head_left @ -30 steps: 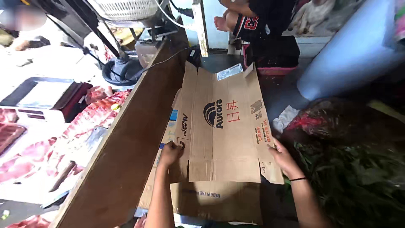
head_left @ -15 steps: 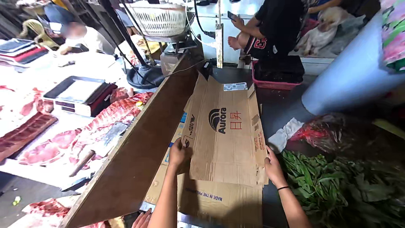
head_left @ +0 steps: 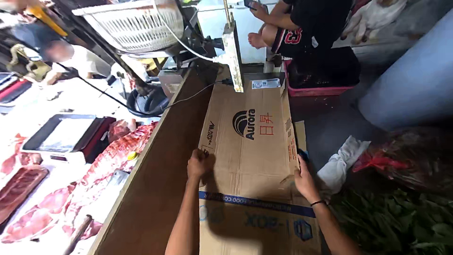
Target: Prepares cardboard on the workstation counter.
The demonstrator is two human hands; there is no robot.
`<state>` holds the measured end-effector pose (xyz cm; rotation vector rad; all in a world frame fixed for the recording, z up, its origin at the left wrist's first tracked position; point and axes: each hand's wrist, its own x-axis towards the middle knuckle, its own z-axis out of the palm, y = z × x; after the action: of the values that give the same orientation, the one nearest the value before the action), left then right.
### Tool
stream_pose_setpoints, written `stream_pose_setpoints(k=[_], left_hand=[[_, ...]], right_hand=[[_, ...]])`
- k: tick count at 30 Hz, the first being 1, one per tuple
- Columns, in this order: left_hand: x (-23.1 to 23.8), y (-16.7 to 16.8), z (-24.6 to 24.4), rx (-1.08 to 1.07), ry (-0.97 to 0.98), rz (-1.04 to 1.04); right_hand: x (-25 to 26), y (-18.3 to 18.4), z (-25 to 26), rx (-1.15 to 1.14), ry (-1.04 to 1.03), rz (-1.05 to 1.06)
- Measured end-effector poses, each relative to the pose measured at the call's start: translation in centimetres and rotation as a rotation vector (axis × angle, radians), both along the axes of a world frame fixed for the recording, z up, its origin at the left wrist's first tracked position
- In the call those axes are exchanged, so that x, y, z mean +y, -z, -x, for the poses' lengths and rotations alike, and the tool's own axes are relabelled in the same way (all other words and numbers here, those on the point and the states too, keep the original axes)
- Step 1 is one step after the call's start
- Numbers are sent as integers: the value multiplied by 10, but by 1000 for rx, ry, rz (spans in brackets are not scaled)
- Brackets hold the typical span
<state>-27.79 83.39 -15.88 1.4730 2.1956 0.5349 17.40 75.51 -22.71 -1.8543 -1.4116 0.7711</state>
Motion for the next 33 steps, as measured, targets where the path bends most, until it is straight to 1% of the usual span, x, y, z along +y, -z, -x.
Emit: stream_pose_setpoints(k=[2, 4, 6, 8, 9, 11, 13, 15, 17, 18, 19, 20, 21, 22, 23, 24, 25, 26, 27, 28, 29, 30, 31, 32, 33], left_hand=[[13, 2, -5, 26, -2, 1], [22, 3, -6, 20, 1, -36], [31, 3, -5, -10, 0, -99], [40, 0, -3, 21, -25, -122], [44, -4, -4, 90, -40, -116], [51, -13, -16, 317, -53, -96], [55, -20, -35, 509, 18, -177], [65, -23, -55, 564, 149, -258], [80, -11, -75, 581, 245, -267], [83, -4, -85, 570, 271, -259], [76, -3, -98, 507, 288, -244], [50, -17, -117, 423, 313, -154], [13, -55, -143, 333, 352, 109], [-19, -96, -167, 174, 347, 417], [-46, -105, -180, -17, 282, 458], [-58, -101, -186, -127, 229, 437], [-58, -91, -183, -130, 239, 406], [-49, -79, -176, -52, 293, 340], [-31, -68, -165, 67, 360, 248], [-1, -62, -154, 184, 423, 182], [22, -51, -144, 255, 434, 57], [40, -58, -142, 337, 430, 127], [53, -74, -147, 430, 431, 337], [56, -44, -141, 427, 392, 123], [58, -19, -135, 439, 376, -11]], right_hand=[[15, -2, -1, -49, 13, 14], [31, -5, -7, -33, 36, 14], [45, -5, -19, 67, 47, 15], [57, -2, -36, 239, 62, 41], [62, 3, -42, 297, 86, 60], [72, 13, -53, 330, 104, 104], [79, 18, -58, 308, 92, 143], [82, 13, -59, 326, 89, 189], [81, 7, -57, 461, 155, 251], [80, 4, -57, 566, 187, 276], [79, 4, -58, 664, 205, 281], [77, 6, -60, 730, 208, 273], [75, 10, -62, 740, 194, 252], [73, 19, -65, 694, 163, 219], [71, 30, -67, 619, 137, 183], [69, 39, -69, 550, 131, 151], [68, 45, -69, 501, 139, 131], [66, 45, -69, 452, 137, 114], [63, 41, -68, 391, 132, 88], [60, 34, -65, 313, 129, 46], [55, 27, -61, 231, 132, -10], [50, 21, -57, 153, 148, -55], [43, 16, -54, 83, 167, -80], [37, 15, -53, 27, 180, -84], [31, 15, -53, -11, 197, -79]])
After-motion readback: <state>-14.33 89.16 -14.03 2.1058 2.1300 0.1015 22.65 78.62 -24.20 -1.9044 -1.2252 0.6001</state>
